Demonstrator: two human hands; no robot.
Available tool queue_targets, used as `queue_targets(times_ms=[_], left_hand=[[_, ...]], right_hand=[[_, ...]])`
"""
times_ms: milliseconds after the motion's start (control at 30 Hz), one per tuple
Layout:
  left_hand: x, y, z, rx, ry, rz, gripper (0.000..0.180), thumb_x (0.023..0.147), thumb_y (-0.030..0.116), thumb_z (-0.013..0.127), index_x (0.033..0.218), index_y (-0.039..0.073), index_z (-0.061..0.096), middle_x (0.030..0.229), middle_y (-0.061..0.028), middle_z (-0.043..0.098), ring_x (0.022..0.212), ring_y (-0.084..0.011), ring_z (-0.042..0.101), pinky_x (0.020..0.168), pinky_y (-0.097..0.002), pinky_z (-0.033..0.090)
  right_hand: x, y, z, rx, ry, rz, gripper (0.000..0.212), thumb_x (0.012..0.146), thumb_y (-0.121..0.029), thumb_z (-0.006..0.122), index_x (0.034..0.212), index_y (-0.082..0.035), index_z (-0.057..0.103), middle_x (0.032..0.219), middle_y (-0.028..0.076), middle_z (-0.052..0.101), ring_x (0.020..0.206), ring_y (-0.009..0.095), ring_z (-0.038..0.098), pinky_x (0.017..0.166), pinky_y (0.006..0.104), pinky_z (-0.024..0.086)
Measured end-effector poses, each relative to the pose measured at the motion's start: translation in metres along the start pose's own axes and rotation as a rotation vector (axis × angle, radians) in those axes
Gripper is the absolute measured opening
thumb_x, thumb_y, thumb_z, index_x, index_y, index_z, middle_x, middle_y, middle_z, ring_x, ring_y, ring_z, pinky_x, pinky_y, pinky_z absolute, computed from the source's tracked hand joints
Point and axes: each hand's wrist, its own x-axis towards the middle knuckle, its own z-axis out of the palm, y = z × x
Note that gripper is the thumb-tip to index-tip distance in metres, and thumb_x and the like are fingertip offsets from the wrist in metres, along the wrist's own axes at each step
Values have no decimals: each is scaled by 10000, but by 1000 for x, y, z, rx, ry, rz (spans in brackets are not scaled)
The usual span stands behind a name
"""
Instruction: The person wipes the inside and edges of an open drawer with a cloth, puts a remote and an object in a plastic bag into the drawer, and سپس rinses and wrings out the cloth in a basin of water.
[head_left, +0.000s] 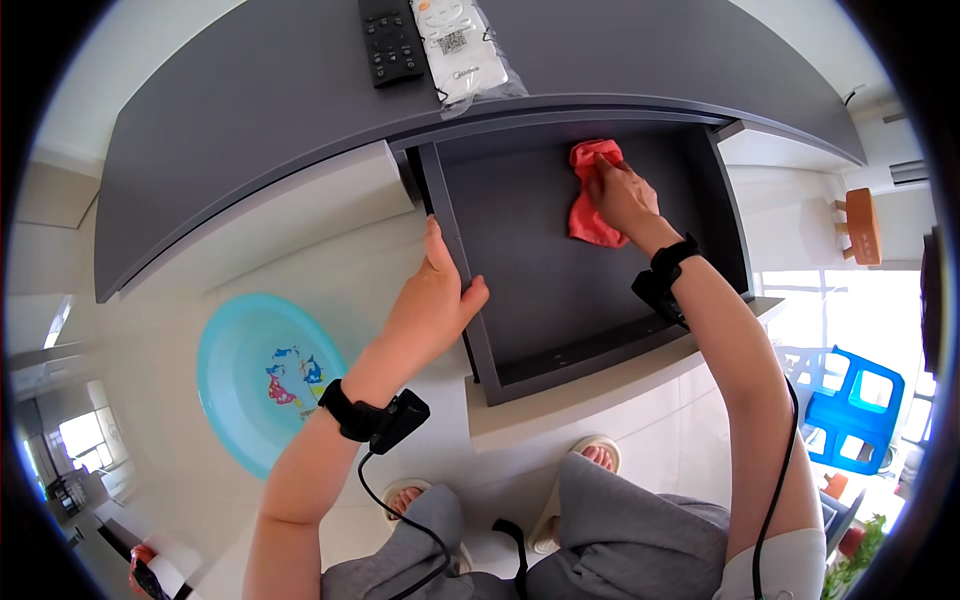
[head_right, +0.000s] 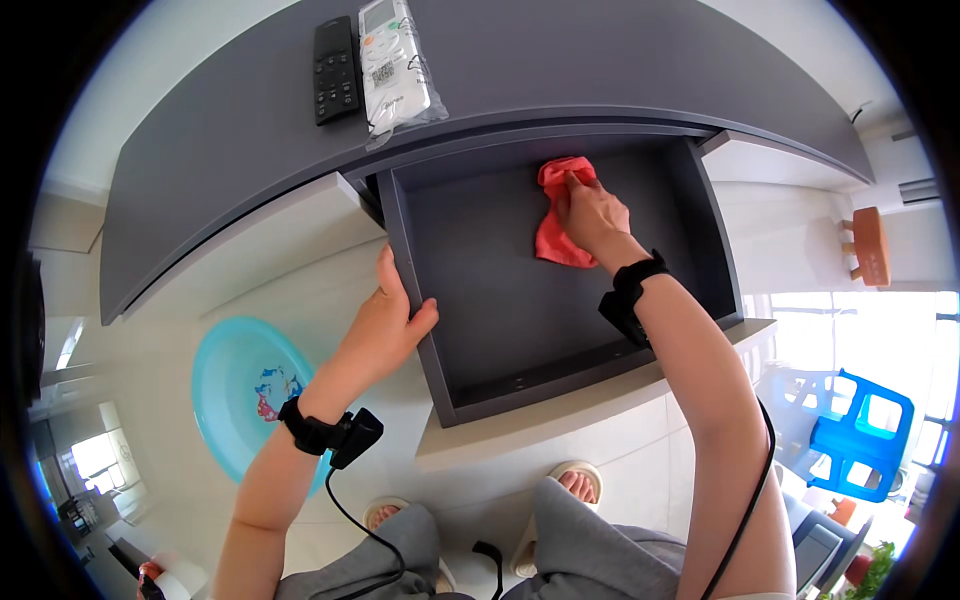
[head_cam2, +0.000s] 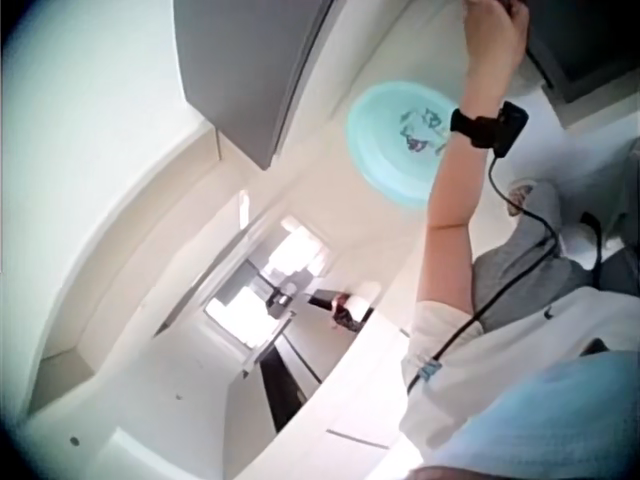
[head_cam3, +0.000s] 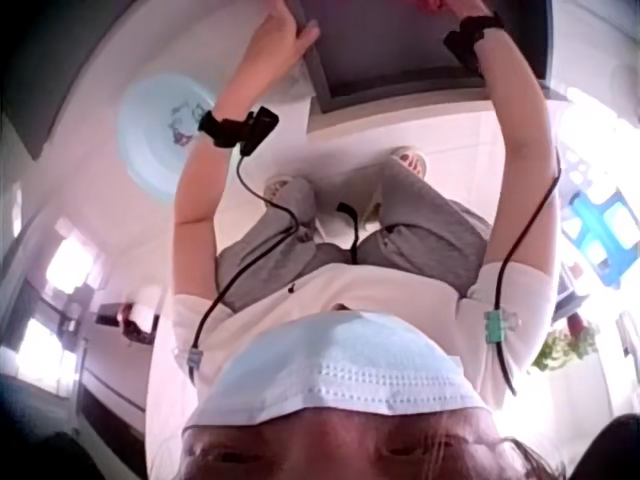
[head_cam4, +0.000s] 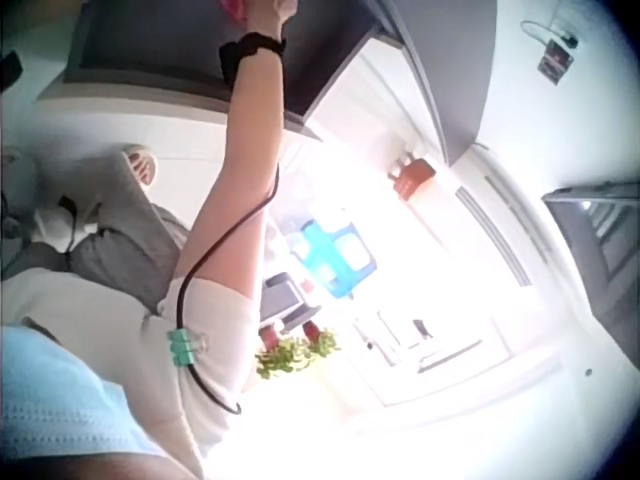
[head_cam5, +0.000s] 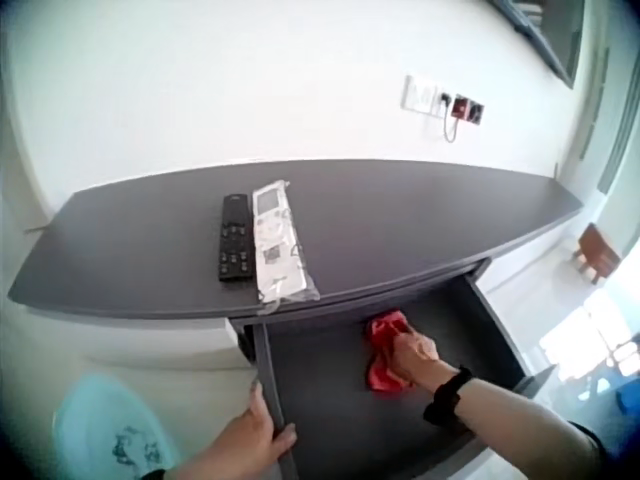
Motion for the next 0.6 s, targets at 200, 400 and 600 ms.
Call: queue_targets(times_ms=[200,400,600], left_hand=[[1,4,-2,86,-52,-65,809,888,186,520,1360,-109,-67,1040,-338,569,900,-461,597,807,-429,478],[1,2,-2,44,-54,-41,797,888,182,509,1372,-71,-72,1013,-344,572,897,-475,591,793,-445,476],[0,-4,2,32,-27,6,781,891,175,501,1376,-37,-73,1023,-343,565,907,-479,587,795,-453,473]], right_hand=[[0,-57,15,4,-123,-82,418,880,-343,534,1216,-95,544,1060,147,634,999,334,611,833,416,504],[-9,-129,11,266,-180,-293,476,825,-180,573,1290,-271,524,1368,67,412,1215,287,474,973,385,436],[-15,-113,11,274,-332,-395,595,770,-88,611,1308,-326,515,1332,93,389,1225,328,410,1034,391,365]])
